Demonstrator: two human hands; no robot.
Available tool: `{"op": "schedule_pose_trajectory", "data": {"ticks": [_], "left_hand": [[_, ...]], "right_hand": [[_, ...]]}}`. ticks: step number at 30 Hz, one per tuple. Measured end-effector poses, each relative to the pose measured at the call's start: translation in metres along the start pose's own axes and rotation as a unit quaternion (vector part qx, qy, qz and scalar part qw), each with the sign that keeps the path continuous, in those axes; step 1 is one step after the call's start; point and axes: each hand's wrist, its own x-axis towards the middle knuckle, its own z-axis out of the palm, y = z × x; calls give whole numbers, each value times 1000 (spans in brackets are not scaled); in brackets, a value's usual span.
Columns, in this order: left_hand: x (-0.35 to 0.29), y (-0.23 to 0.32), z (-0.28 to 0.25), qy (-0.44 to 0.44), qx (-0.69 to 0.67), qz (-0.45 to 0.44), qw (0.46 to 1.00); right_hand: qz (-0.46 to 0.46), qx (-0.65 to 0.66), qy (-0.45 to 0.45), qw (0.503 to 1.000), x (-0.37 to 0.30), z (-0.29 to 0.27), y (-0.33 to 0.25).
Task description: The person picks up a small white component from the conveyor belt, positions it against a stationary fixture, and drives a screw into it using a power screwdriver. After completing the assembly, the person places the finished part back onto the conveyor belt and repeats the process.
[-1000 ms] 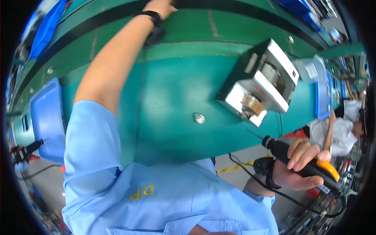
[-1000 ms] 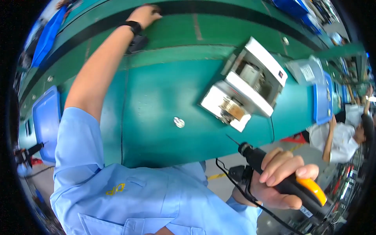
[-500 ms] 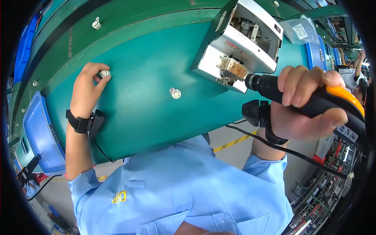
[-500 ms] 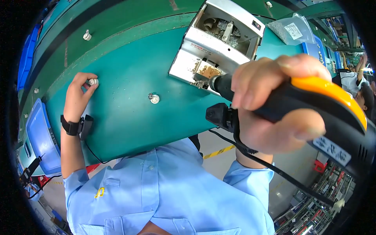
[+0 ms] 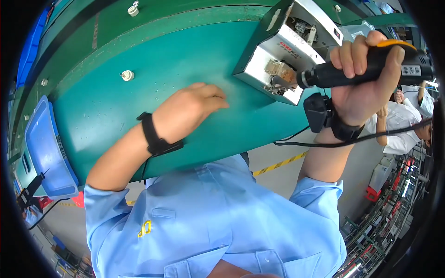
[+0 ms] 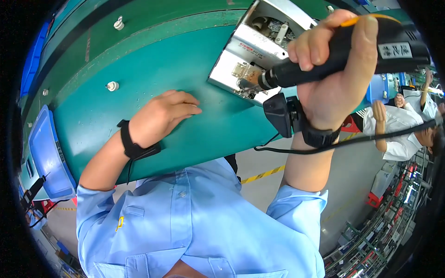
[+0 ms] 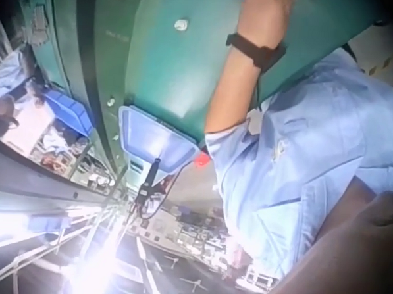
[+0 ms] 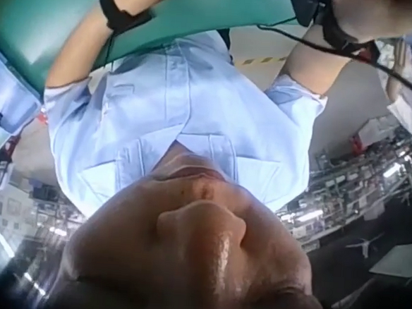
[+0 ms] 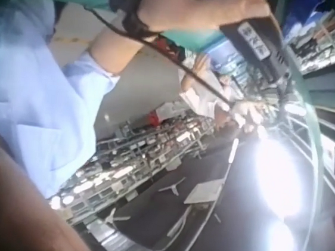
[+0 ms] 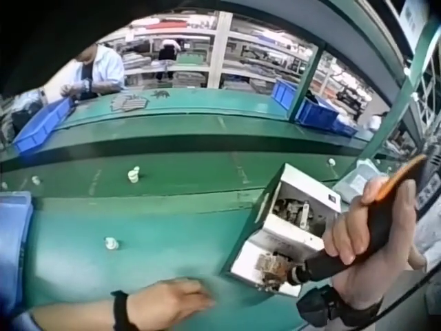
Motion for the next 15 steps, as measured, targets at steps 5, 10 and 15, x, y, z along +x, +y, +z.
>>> {"op": "schedule_pose_trajectory", "data": {"ticks": [5,10,15], "left_hand": [[4,-6,9,20,-100,-73,992],[3,-17,20,67,-212,-109,969],[1,-20,23,78,-240,-114,961]], "right_hand": [[-36,41,-118,991,-34,19,4],[-88,30,-169,981,-53,42,31],[-51,-31,-126,990,-63,61,40]]}}
